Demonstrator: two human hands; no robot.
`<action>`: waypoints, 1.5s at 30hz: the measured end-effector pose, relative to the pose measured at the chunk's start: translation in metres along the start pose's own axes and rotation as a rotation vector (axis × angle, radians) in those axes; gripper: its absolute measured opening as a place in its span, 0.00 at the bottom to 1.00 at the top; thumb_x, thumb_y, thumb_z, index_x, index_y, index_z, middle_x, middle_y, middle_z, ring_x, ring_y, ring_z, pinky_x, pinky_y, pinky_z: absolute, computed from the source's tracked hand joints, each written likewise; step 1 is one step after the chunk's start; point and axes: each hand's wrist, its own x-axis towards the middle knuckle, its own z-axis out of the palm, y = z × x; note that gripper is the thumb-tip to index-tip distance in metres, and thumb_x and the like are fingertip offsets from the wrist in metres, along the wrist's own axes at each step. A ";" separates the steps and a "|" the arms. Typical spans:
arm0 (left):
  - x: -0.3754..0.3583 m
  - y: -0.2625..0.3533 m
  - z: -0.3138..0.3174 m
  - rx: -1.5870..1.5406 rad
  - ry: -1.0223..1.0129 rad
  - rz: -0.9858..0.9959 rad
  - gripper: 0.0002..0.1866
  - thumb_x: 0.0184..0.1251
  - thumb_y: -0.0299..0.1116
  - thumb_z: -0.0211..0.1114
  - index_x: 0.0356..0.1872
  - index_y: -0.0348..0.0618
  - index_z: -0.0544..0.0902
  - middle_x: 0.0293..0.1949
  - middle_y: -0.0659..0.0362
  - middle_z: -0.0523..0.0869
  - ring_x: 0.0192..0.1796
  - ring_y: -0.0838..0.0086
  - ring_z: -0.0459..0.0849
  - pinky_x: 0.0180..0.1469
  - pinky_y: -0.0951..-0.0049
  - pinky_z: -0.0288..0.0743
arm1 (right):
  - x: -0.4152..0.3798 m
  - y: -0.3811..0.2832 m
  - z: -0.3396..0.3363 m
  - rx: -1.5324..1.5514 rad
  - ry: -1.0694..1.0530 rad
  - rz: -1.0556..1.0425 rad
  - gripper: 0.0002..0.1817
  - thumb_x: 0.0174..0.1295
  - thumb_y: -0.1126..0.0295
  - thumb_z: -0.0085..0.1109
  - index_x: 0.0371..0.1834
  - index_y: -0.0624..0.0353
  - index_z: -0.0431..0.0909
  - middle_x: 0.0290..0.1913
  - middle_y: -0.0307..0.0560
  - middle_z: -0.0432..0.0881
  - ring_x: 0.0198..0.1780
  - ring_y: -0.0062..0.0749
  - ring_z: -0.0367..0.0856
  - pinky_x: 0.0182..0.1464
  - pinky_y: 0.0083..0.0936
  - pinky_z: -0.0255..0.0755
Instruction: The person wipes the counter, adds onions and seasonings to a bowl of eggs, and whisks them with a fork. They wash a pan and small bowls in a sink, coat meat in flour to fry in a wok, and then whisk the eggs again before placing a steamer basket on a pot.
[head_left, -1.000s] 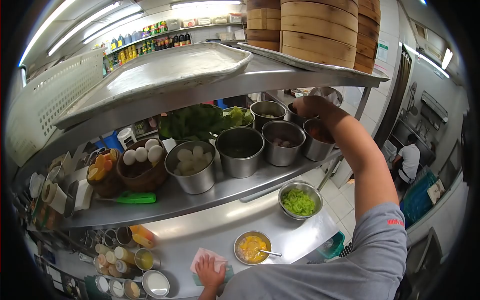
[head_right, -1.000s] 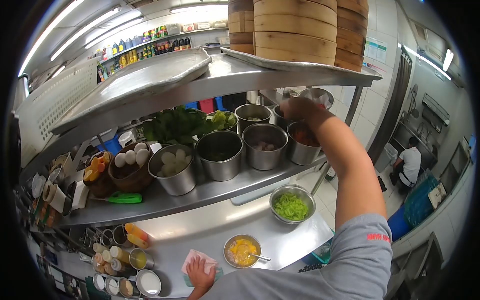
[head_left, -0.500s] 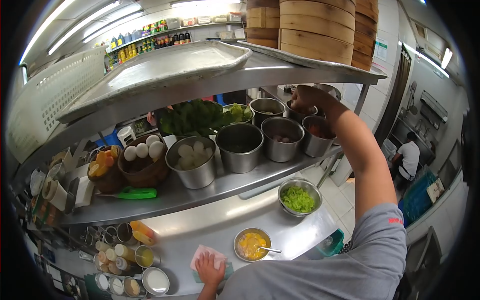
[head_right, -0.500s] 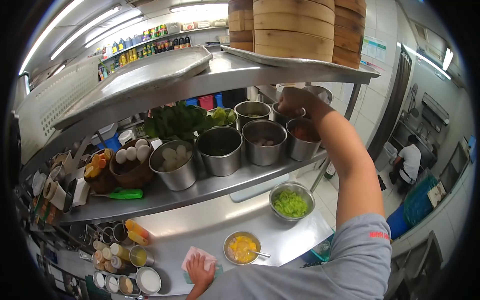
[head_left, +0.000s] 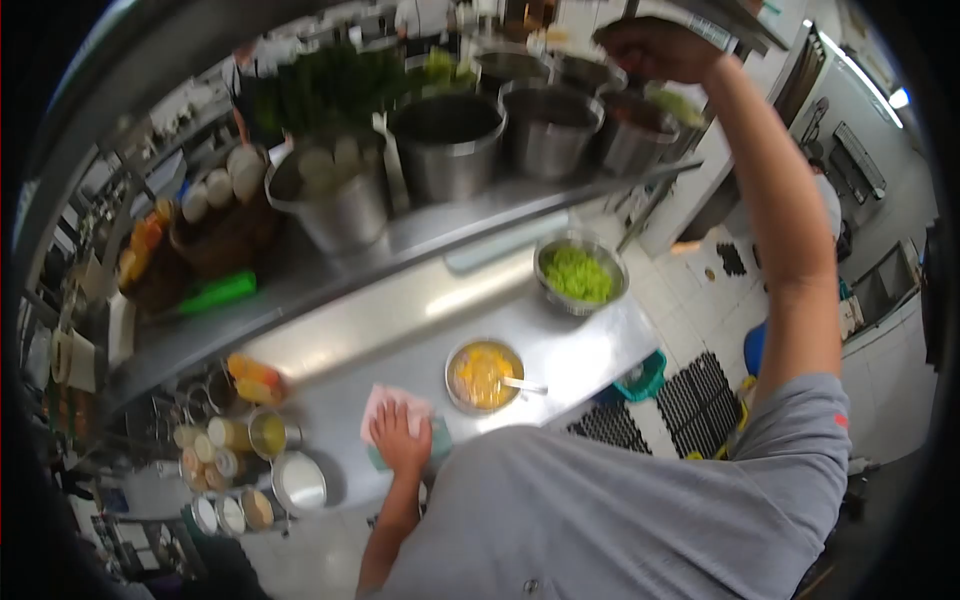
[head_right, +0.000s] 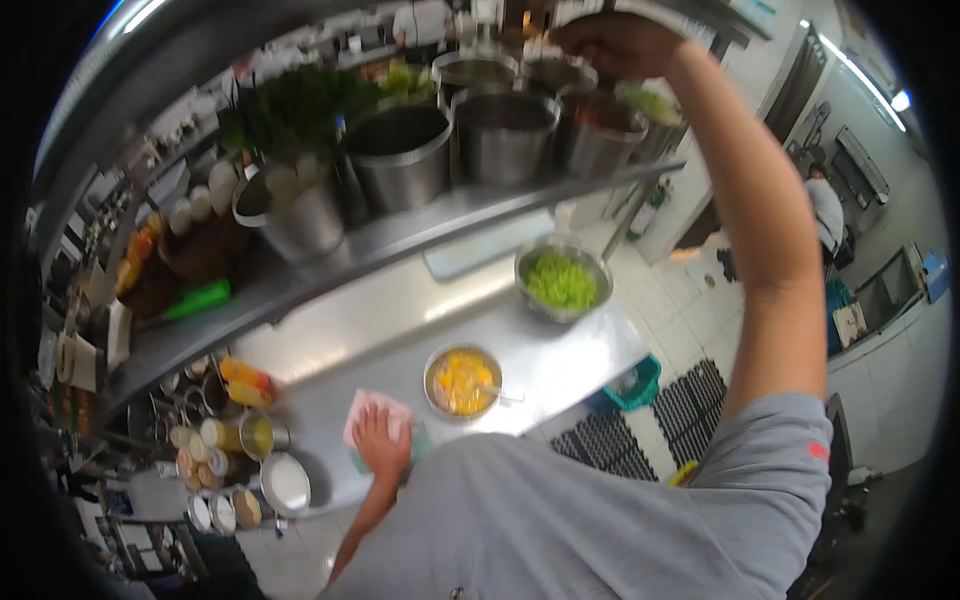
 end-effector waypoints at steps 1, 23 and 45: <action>0.001 -0.001 0.001 0.004 -0.004 0.007 0.31 0.64 0.49 0.71 0.65 0.41 0.87 0.73 0.45 0.83 0.79 0.47 0.75 0.84 0.41 0.54 | -0.001 0.013 0.000 -0.015 0.132 -0.067 0.09 0.75 0.66 0.69 0.50 0.58 0.86 0.32 0.34 0.84 0.26 0.08 0.78 0.25 0.07 0.72; 0.000 -0.009 0.002 0.031 -0.043 0.004 0.32 0.67 0.53 0.71 0.66 0.43 0.87 0.76 0.49 0.81 0.82 0.48 0.70 0.83 0.40 0.54 | -0.123 0.344 0.409 -0.887 0.115 -0.221 0.10 0.68 0.65 0.68 0.48 0.52 0.93 0.40 0.54 0.91 0.43 0.54 0.92 0.48 0.49 0.84; 0.003 -0.003 0.002 0.051 -0.046 0.014 0.29 0.69 0.50 0.72 0.65 0.44 0.87 0.76 0.48 0.80 0.80 0.48 0.72 0.82 0.41 0.55 | -0.120 0.310 0.387 -0.448 0.511 -0.534 0.08 0.56 0.76 0.71 0.28 0.59 0.78 0.29 0.51 0.82 0.32 0.54 0.84 0.36 0.45 0.78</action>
